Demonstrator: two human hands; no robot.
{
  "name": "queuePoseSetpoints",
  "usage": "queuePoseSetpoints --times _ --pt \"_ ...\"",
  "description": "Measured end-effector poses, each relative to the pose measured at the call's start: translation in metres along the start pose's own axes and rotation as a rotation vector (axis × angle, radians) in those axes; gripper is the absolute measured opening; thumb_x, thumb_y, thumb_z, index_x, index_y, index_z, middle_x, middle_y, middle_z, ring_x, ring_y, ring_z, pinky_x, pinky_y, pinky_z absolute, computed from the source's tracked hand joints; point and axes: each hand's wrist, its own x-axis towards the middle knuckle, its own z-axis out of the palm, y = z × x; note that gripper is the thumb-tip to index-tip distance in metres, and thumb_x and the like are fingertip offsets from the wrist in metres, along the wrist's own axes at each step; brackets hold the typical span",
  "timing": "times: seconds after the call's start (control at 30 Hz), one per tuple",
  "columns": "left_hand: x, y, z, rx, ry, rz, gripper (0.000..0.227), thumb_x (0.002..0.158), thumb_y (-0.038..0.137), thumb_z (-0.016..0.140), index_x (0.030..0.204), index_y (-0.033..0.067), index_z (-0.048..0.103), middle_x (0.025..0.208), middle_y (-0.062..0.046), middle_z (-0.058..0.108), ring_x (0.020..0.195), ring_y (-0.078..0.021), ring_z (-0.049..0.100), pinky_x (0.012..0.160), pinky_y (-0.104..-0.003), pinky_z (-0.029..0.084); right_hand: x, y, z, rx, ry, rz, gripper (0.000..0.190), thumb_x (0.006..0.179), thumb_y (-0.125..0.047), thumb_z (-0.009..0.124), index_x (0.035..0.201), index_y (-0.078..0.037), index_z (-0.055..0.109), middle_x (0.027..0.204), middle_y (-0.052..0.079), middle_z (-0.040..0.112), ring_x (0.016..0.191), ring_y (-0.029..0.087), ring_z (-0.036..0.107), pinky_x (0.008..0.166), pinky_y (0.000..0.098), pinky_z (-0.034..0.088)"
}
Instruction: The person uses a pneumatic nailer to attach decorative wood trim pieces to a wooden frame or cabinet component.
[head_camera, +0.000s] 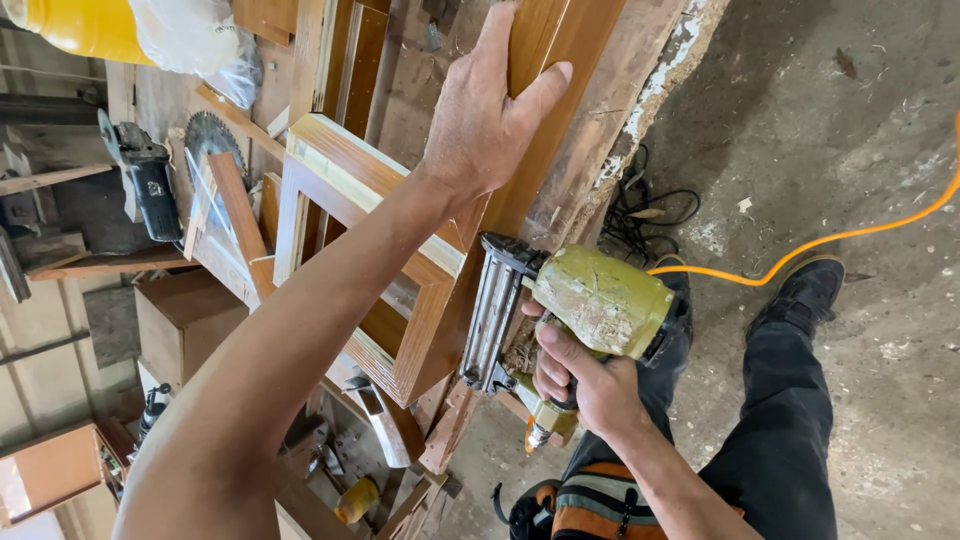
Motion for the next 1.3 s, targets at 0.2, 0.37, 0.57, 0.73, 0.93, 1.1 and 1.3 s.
queuePoseSetpoints --times 0.2,0.37,0.57,0.73,0.93,1.1,1.3 --pt "-0.0002 -0.0008 0.0007 0.009 -0.016 -0.011 0.056 0.11 0.027 0.062 0.153 0.0039 0.035 0.113 -0.019 0.078 0.101 -0.0306 0.08 0.093 -0.041 0.064 0.0007 -0.0007 0.0016 -0.012 -0.013 -0.047 0.036 0.099 -0.016 0.064 0.126 0.009 0.063 0.06 -0.001 0.047 0.046 0.01 0.044 0.045 0.0302 0.044" --pt "-0.0011 -0.0031 0.0009 0.013 -0.012 0.023 0.055 0.111 0.025 0.063 0.153 0.0039 0.035 0.116 -0.019 0.077 0.104 -0.0308 0.08 0.095 -0.04 0.064 0.0017 -0.0003 -0.001 -0.028 -0.011 -0.06 0.033 0.099 -0.013 0.064 0.123 0.009 0.064 0.061 -0.001 0.048 0.048 0.009 0.043 0.044 0.0285 0.043" --pt "-0.0008 -0.0024 0.0023 0.001 0.008 0.03 0.054 0.11 0.023 0.063 0.152 0.0031 0.035 0.115 -0.021 0.077 0.104 -0.034 0.079 0.096 -0.041 0.063 0.0013 -0.0026 0.0008 -0.032 -0.017 -0.052 0.029 0.099 -0.014 0.065 0.118 0.008 0.065 0.059 -0.002 0.046 0.046 0.009 0.042 0.043 0.0285 0.042" --pt "-0.0006 0.0033 0.001 -0.02 0.003 0.008 0.054 0.11 0.023 0.063 0.152 0.0023 0.035 0.115 -0.021 0.077 0.103 -0.0346 0.08 0.093 -0.041 0.063 0.0006 -0.0003 0.0019 -0.003 0.024 -0.002 0.026 0.099 -0.015 0.066 0.112 0.007 0.065 0.057 -0.001 0.045 0.045 0.01 0.042 0.043 0.0289 0.041" --pt "-0.0017 0.0 0.0024 -0.019 -0.001 0.004 0.053 0.111 0.023 0.063 0.152 0.0027 0.035 0.116 -0.021 0.077 0.105 -0.0337 0.08 0.094 -0.041 0.063 -0.0008 0.0007 0.0033 0.015 0.051 0.029 0.026 0.098 -0.016 0.067 0.11 0.006 0.065 0.058 -0.001 0.046 0.045 0.009 0.041 0.043 0.0289 0.04" --pt "-0.002 0.0022 0.0012 -0.029 -0.001 0.018 0.052 0.112 0.023 0.062 0.152 0.0038 0.035 0.12 -0.021 0.076 0.109 -0.0346 0.079 0.097 -0.042 0.063 -0.0009 -0.0002 0.0046 0.032 0.042 0.037 0.026 0.098 -0.017 0.067 0.111 0.006 0.065 0.058 -0.002 0.045 0.045 0.009 0.041 0.043 0.0284 0.04" --pt "-0.0003 0.0042 0.0006 -0.042 -0.025 -0.043 0.053 0.11 0.024 0.061 0.152 0.0044 0.035 0.117 -0.021 0.076 0.105 -0.033 0.08 0.095 -0.042 0.064 -0.001 -0.0004 0.0063 -0.033 0.053 0.017 0.028 0.098 -0.019 0.067 0.11 0.005 0.066 0.057 -0.002 0.045 0.044 0.01 0.043 0.042 0.0293 0.042"
